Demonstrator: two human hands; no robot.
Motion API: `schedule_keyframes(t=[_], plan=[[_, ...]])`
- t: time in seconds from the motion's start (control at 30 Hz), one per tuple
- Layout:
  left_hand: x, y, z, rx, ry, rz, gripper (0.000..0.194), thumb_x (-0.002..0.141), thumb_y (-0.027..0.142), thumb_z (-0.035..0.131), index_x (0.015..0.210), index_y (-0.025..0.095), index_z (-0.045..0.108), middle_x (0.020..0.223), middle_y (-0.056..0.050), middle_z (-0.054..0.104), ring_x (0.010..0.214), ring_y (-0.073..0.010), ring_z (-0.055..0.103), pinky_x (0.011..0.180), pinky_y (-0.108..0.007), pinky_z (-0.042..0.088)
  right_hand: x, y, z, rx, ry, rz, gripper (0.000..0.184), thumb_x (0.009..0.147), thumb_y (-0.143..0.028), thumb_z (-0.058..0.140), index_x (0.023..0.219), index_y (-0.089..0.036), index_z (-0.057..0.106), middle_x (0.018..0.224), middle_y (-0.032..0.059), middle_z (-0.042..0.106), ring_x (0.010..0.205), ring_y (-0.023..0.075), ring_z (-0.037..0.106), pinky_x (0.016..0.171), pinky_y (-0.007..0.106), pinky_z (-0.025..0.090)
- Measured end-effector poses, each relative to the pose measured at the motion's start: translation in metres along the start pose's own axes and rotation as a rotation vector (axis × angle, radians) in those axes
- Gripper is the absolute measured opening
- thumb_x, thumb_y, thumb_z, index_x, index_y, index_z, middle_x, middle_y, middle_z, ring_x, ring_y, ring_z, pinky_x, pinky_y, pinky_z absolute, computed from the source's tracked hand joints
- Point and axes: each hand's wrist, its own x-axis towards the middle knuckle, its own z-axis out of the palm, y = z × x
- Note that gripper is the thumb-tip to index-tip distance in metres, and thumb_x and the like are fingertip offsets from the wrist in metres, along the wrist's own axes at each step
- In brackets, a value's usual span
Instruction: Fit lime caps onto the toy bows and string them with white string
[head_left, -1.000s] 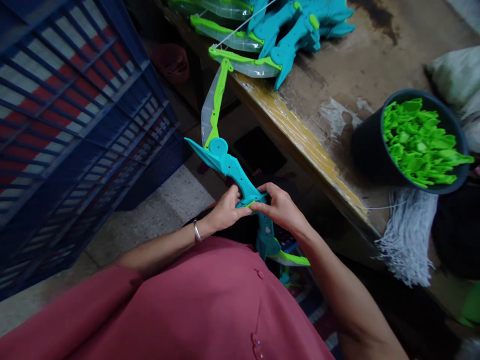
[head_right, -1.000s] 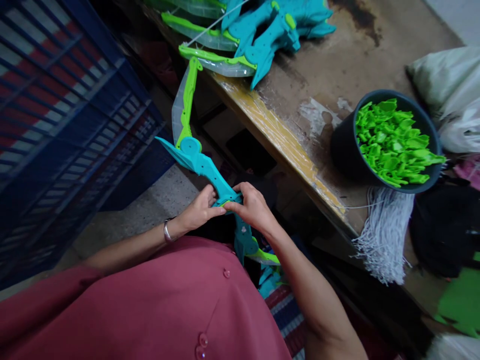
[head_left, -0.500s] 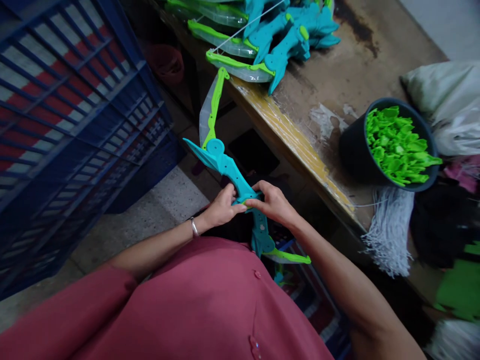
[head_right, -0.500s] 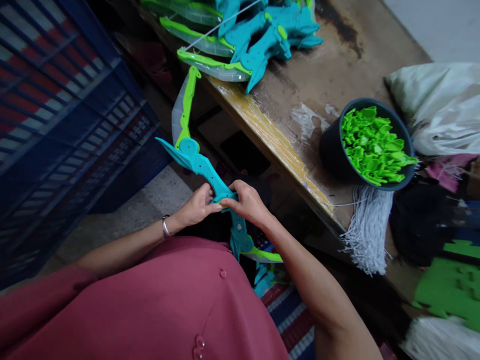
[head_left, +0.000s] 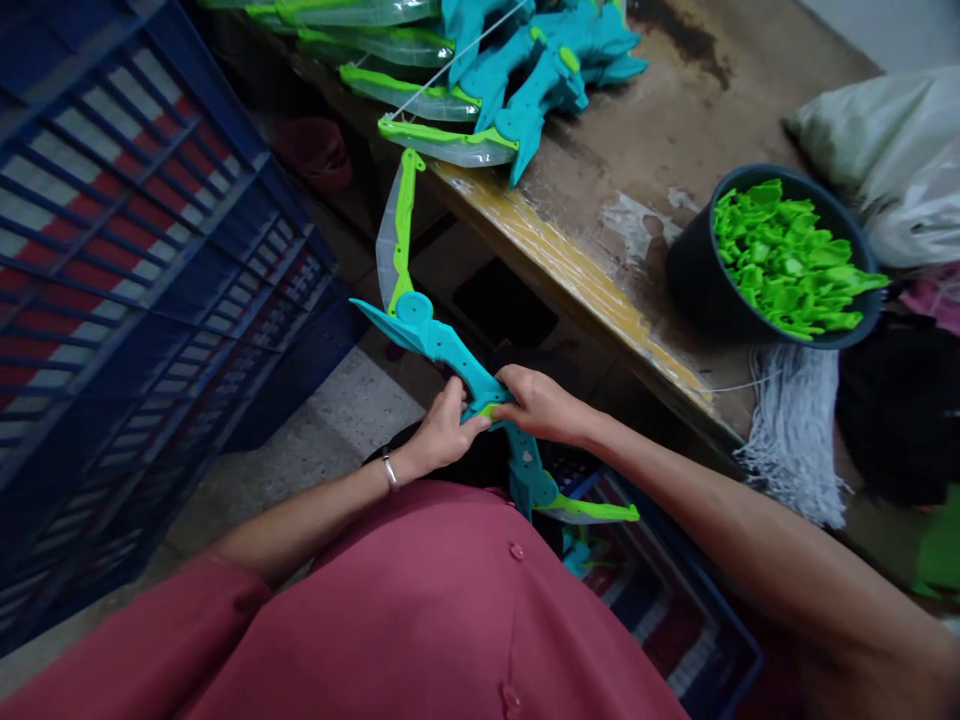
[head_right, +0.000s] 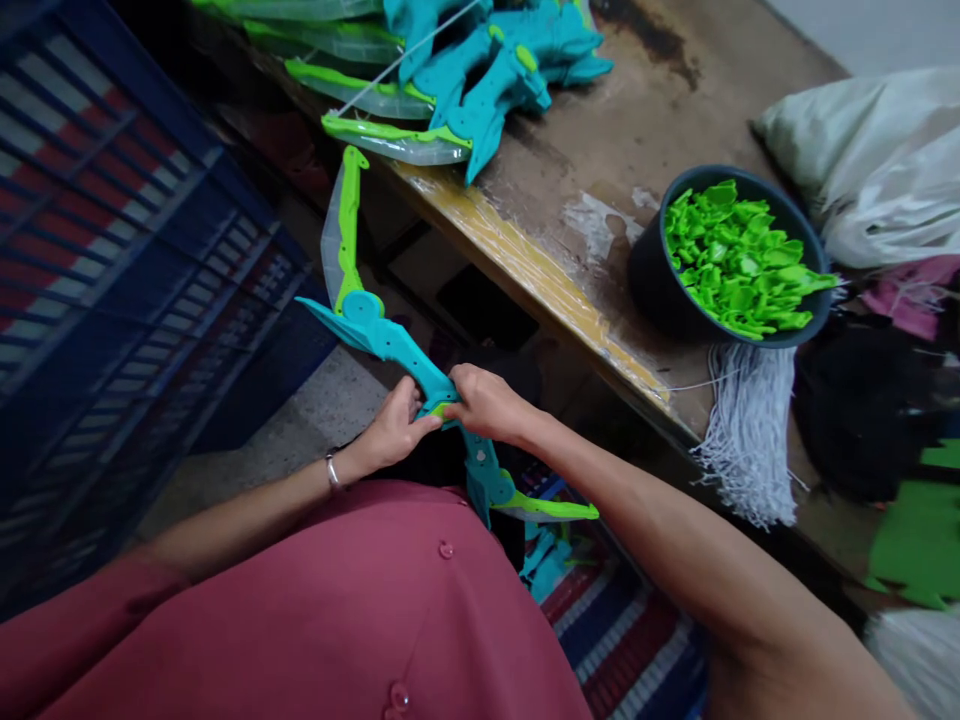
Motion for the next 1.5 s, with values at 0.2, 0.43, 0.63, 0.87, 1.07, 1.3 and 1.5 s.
schedule_keyframes(t=[0.2,0.43,0.63,0.87,1.07,1.3,1.5], plan=[[0.012,0.002,-0.007,-0.053,-0.031,-0.017,0.039,0.071,0.026,0.08,0.097,0.019,0.051,0.097,-0.004,0.066,0.093,-0.0209,0.064,0.086,-0.035,0.053,0.012,0.006,0.001,0.063,0.043,0.02,0.019,0.083,-0.021,0.076,0.092,-0.016,0.061,0.091,0.0047,0.065,0.08,0.0182,0.058,0.065,0.025,0.035],[0.018,0.013,-0.033,-0.357,-0.262,-0.175,0.056,0.08,0.047,0.078,0.125,0.017,0.061,0.118,-0.012,0.072,0.104,-0.029,0.069,0.088,-0.038,0.056,0.005,0.004,-0.007,0.182,-0.003,-0.024,0.033,0.083,-0.032,0.083,0.109,-0.018,0.069,0.094,-0.0014,0.072,0.082,0.0144,0.065,0.066,0.021,0.044],[0.027,0.019,-0.047,-0.235,-0.44,0.039,0.051,0.085,0.045,0.076,0.129,0.023,0.068,0.143,-0.012,0.063,0.133,-0.0368,0.056,0.11,-0.046,0.045,-0.033,0.029,-0.035,0.16,0.42,-0.146,0.021,0.092,-0.034,0.071,0.106,-0.018,0.071,0.102,0.0057,0.073,0.091,0.018,0.067,0.08,0.027,0.05],[0.041,0.011,-0.033,-0.162,-0.516,0.169,0.054,0.081,0.058,0.077,0.12,0.022,0.068,0.14,-0.014,0.065,0.125,-0.0361,0.062,0.108,-0.05,0.047,-0.079,0.161,-0.172,-0.23,1.069,0.513,0.024,0.086,-0.016,0.053,0.096,-0.015,0.075,0.09,0.0089,0.074,0.083,0.0228,0.066,0.08,0.034,0.05],[0.034,0.016,-0.006,-0.073,-0.382,0.161,0.037,0.081,0.048,0.078,0.103,0.021,0.065,0.116,-0.009,0.073,0.11,-0.0279,0.067,0.096,-0.04,0.052,-0.076,0.223,-0.206,-0.406,0.987,0.825,0.032,0.087,-0.012,0.056,0.112,-0.003,0.074,0.121,0.0287,0.067,0.106,0.0329,0.061,0.083,0.04,0.04],[0.028,0.036,0.009,0.139,-0.152,0.081,0.024,0.086,0.042,0.068,0.085,0.018,0.07,0.083,-0.004,0.071,0.083,-0.0219,0.066,0.081,-0.034,0.051,-0.052,0.25,-0.211,-0.499,0.855,1.003,0.034,0.096,-0.004,0.051,0.125,0.01,0.063,0.124,0.0439,0.058,0.122,0.0398,0.059,0.079,0.046,0.033],[0.03,0.034,0.007,-0.002,-0.003,0.036,0.033,0.09,0.048,0.065,0.089,0.017,0.073,0.088,-0.005,0.074,0.086,-0.0208,0.066,0.081,-0.031,0.05,-0.063,0.248,-0.208,-0.61,0.994,0.863,0.034,0.096,-0.005,0.058,0.128,0.005,0.063,0.121,0.0398,0.063,0.123,0.0382,0.063,0.074,0.048,0.033]])
